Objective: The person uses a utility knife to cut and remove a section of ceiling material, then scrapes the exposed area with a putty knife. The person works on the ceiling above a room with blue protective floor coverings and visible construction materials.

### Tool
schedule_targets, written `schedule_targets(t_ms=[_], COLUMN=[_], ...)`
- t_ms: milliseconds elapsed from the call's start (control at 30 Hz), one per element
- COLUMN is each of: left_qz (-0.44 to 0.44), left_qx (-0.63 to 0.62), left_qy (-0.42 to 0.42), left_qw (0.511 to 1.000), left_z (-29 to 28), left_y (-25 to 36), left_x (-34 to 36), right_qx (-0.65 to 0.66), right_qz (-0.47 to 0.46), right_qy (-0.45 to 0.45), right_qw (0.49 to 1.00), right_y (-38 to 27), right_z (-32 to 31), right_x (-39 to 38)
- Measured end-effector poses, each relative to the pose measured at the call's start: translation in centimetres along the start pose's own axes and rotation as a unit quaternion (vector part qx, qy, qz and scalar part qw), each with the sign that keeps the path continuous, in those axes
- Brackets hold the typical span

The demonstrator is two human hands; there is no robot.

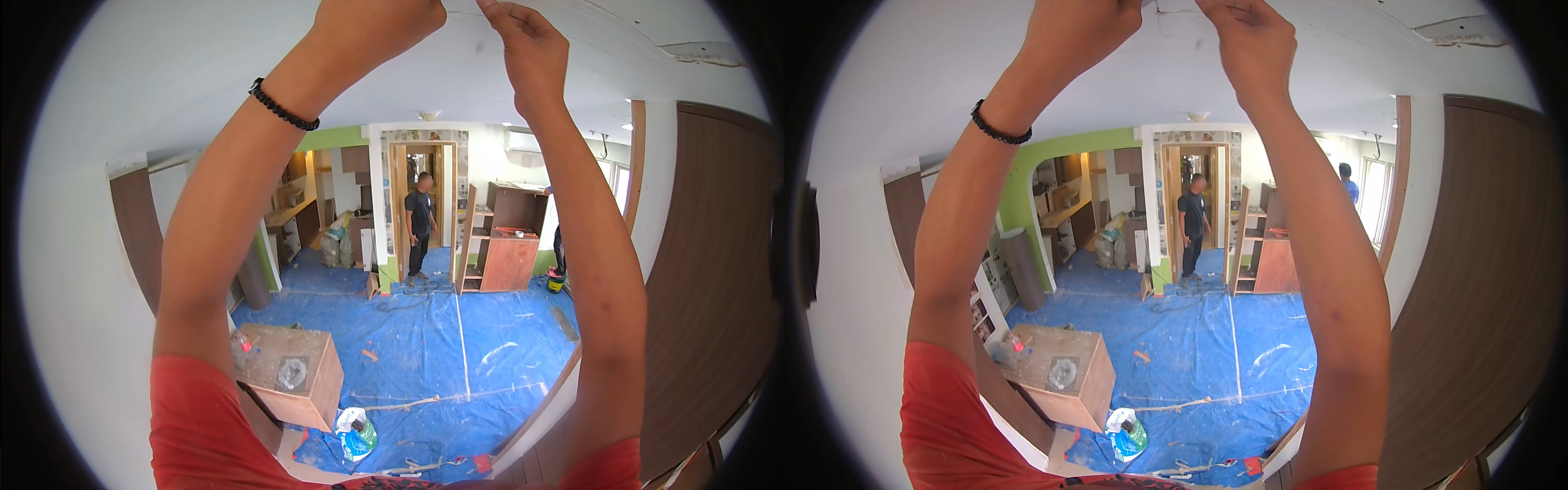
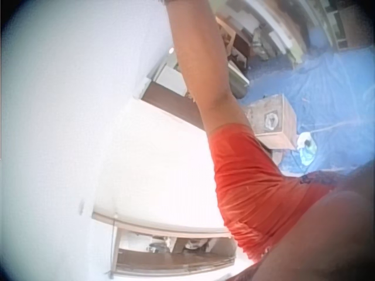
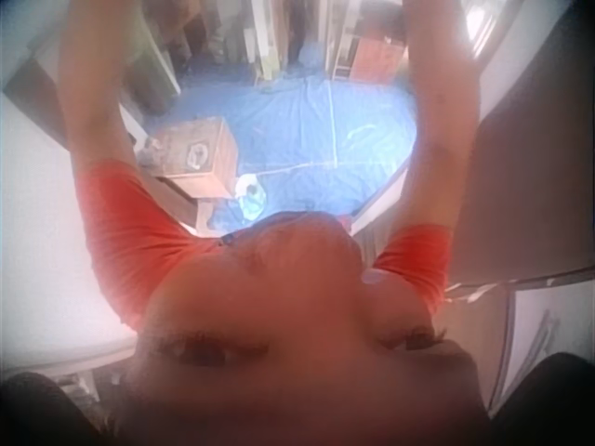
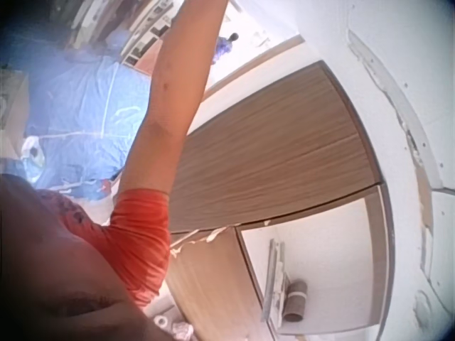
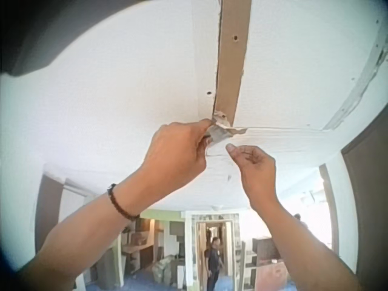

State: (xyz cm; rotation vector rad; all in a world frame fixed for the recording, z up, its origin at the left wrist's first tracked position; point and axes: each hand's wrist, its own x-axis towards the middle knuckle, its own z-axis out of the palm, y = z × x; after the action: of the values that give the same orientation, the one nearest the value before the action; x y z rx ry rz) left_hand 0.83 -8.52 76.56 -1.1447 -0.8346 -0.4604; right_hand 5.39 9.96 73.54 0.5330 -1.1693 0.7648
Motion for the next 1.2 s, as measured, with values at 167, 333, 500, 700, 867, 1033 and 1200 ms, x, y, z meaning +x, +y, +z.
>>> schedule_targets(t_ms=[167, 333, 500, 700, 867, 1033, 1200], left_qz=[0.012, -0.008, 0.006, 0.005, -0.017, -0.053, -0.096], left_qx=[0.026, 0.005, 0.020, 0.037, -0.012, -0.044, -0.056], left_qy=[0.003, 0.018, 0.004, -0.022, -0.014, -0.088, -0.052], left_qw=[1.000, 1.000, 1.000, 0.999, 1.000, 0.994, 0.992], left_z=[0.6, 0.7, 0.7, 1.6, 4.6, 1.3, -1.3], left_y=[0.0, 0.7, 0.7, 1.5, 6.7, 6.3, 3.0], left_x=[0.4, 0.8, 1.4, 1.9, 2.6, -0.6, -1.1], right_qx=[-0.036, -0.042, -0.040, -0.037, 0.057, -0.077, -0.052], right_qz=[-0.002, 0.021, 0.056, -0.014, 0.043, 0.086, 0.116], right_qy=[0.032, 0.046, 0.026, 0.040, 0.114, 0.081, -0.019], right_qw=[0.999, 0.998, 0.997, 0.998, 0.991, 0.990, 0.992], right_y=[-0.4, -1.3, -1.3, 1.4, 3.4, 3.0, 1.3], right_z=[1.3, 1.7, 1.0, 0.7, -3.6, -8.7, -4.2], right_x=[-0.1, -0.1, 0.3, 1.0, 0.5, -1.1, -1.3])
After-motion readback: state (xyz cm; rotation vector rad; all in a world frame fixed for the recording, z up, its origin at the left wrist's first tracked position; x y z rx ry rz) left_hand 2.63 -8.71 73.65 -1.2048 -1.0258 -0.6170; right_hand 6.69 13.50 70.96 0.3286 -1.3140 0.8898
